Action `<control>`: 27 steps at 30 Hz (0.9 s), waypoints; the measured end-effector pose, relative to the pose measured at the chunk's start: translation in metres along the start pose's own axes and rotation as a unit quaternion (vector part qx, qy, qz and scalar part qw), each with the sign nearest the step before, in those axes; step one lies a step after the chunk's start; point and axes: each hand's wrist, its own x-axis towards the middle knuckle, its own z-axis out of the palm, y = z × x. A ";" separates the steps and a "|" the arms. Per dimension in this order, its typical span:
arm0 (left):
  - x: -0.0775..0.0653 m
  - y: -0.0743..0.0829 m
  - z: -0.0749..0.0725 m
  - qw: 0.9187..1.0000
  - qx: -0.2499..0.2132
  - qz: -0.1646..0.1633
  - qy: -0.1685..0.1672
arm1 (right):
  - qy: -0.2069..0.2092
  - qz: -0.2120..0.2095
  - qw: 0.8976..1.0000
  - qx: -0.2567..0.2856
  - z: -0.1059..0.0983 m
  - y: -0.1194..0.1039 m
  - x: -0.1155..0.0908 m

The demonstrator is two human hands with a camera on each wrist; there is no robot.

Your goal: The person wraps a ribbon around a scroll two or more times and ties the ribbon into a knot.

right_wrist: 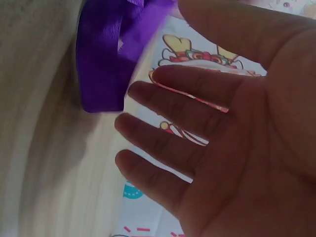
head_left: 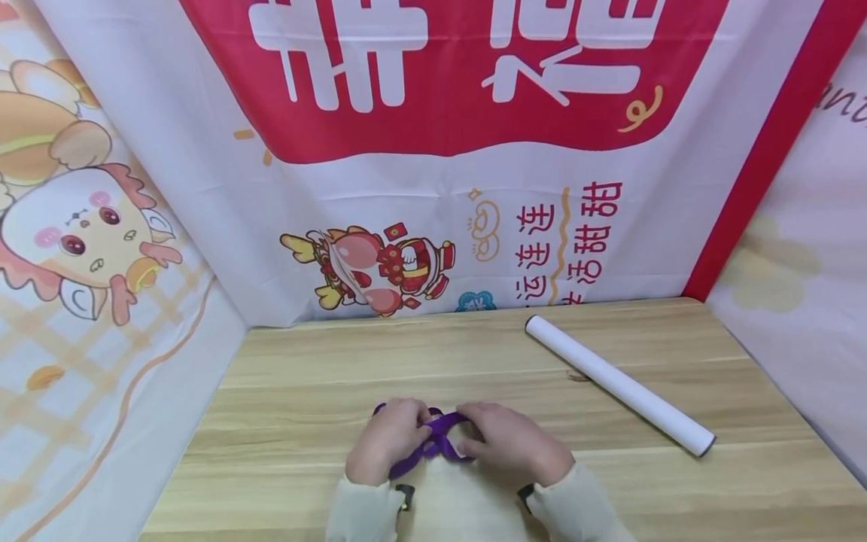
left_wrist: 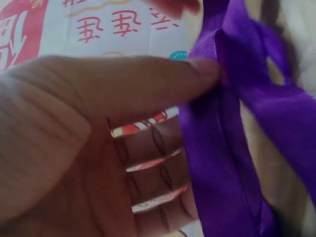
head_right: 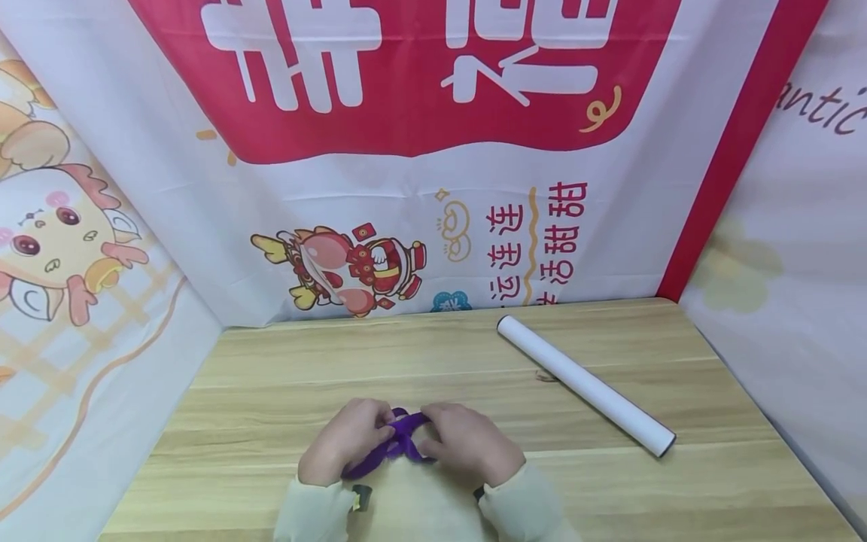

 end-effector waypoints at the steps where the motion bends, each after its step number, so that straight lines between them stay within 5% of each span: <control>1: 0.000 0.001 -0.001 1.000 -0.004 0.006 0.003 | 0.002 -0.006 1.000 0.000 0.002 0.000 0.002; 14: -0.004 0.024 -0.025 0.995 -0.047 0.063 0.060 | 0.088 -0.055 0.990 0.091 -0.005 0.000 0.009; 20: -0.006 0.026 -0.029 0.993 -0.070 0.074 0.061 | 0.119 -0.060 0.975 0.176 -0.010 -0.002 0.007; 27: -0.006 0.026 -0.030 0.989 -0.093 0.091 0.068 | 0.100 -0.037 0.954 0.279 -0.017 -0.005 0.005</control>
